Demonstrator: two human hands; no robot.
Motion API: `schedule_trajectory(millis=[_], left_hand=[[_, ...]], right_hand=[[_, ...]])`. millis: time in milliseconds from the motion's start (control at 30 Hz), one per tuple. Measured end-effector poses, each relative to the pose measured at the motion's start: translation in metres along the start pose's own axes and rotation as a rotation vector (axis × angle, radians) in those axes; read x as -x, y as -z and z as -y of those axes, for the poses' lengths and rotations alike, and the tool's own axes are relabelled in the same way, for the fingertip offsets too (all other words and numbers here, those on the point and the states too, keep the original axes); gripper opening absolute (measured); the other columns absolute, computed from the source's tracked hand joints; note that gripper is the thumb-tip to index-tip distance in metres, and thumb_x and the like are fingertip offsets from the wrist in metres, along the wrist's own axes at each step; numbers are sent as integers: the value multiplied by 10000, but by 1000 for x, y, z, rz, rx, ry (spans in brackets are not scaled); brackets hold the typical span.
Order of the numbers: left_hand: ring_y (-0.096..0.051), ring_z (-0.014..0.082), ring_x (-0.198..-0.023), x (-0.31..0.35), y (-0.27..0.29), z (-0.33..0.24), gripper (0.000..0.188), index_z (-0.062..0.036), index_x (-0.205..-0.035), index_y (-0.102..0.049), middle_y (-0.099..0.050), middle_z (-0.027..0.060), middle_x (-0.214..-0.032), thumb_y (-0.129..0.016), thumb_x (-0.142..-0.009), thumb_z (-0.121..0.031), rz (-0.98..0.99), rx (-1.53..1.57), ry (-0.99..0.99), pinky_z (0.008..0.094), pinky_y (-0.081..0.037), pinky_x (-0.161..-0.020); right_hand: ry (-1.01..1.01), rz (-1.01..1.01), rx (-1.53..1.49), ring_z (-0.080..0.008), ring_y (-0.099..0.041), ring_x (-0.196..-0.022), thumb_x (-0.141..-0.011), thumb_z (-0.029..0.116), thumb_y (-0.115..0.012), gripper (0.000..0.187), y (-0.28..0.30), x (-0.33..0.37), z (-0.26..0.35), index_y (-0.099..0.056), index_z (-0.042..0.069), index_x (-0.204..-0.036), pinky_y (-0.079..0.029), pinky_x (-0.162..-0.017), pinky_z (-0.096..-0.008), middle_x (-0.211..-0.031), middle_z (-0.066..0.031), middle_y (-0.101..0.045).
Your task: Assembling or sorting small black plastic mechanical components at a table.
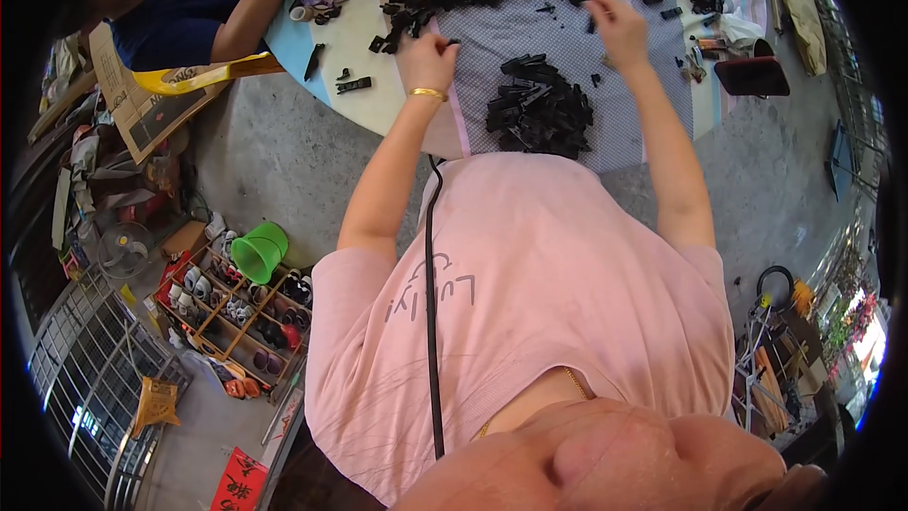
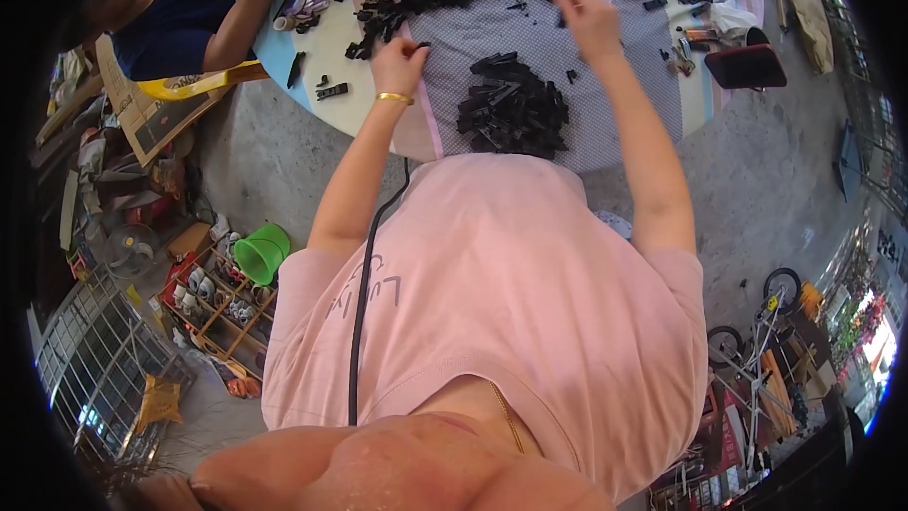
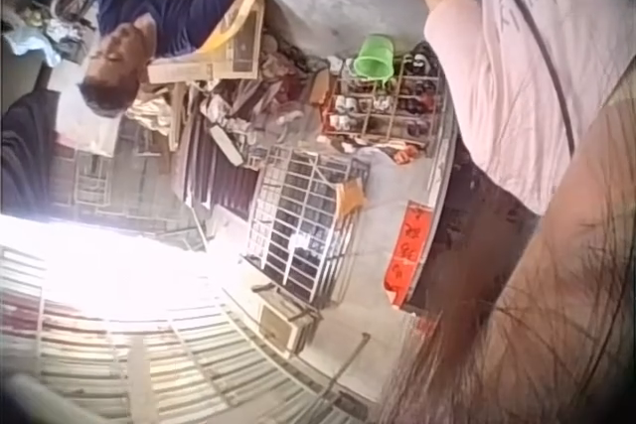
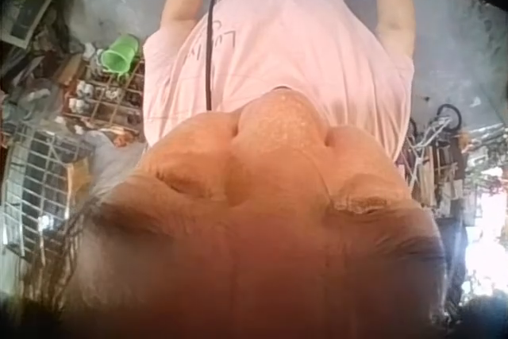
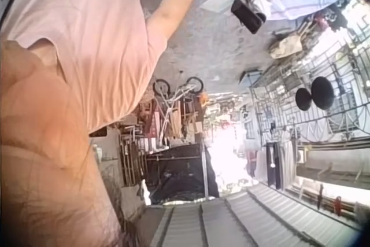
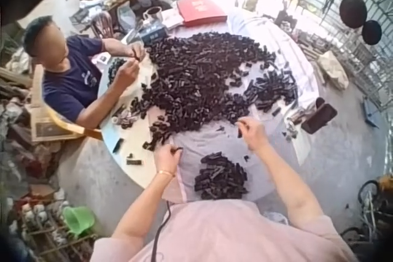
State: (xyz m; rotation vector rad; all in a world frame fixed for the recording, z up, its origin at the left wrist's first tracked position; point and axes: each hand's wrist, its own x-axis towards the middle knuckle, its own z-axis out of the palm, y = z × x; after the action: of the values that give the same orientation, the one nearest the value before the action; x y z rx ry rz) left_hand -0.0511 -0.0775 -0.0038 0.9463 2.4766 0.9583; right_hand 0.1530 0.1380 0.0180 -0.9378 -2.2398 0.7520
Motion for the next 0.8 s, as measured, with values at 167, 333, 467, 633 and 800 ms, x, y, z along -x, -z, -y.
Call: schedule_trajectory(millis=[167,333,467,633,800], left_hand=[[-565,170,-471,-9,-39,-32,242,25,-738,-568,-610,122,-659,-661,-725,-198,290,466,493,273,-454,-425],[-564,180,-521,-17,-30,-29,135,-9,-882,-569,-583,94,-708,-575,-758,-61,212,453,432,295,-463,-451],[-536,264,-837,-22,-23,-20,311,-164,-958,-622,-519,104,-894,-643,-661,-77,237,32,-257,341,-452,-728],[-560,242,-705,-19,-40,-29,237,-130,-874,-636,-538,92,-819,-689,-643,-138,267,-86,-356,329,-467,-665],[-563,267,-736,-8,-48,-40,239,-53,-787,-615,-573,104,-772,-710,-616,-191,228,-24,-262,347,-459,-670]], right_hand=[[-139,182,-101,-175,-597,-611,-758,209,-635,174,-47,22,23,-635,58,-845,-457,-525,-278,-759,-94,-622],[-708,277,-551,-103,-595,-622,-774,162,-627,172,-50,26,14,-640,31,-884,-479,-525,-216,-738,-50,-626],[-739,272,-830,-95,-595,-651,-766,129,-629,185,-53,31,1,-635,5,-903,-488,-544,-195,-710,-34,-621],[-401,372,-220,-90,-586,-658,-748,96,-634,211,-55,30,2,-628,-3,-934,-467,-531,-189,-734,-44,-623],[-600,463,-700,-77,-562,-634,-739,94,-633,180,-55,29,31,-650,16,-901,-463,-563,-209,-726,-38,-633]])
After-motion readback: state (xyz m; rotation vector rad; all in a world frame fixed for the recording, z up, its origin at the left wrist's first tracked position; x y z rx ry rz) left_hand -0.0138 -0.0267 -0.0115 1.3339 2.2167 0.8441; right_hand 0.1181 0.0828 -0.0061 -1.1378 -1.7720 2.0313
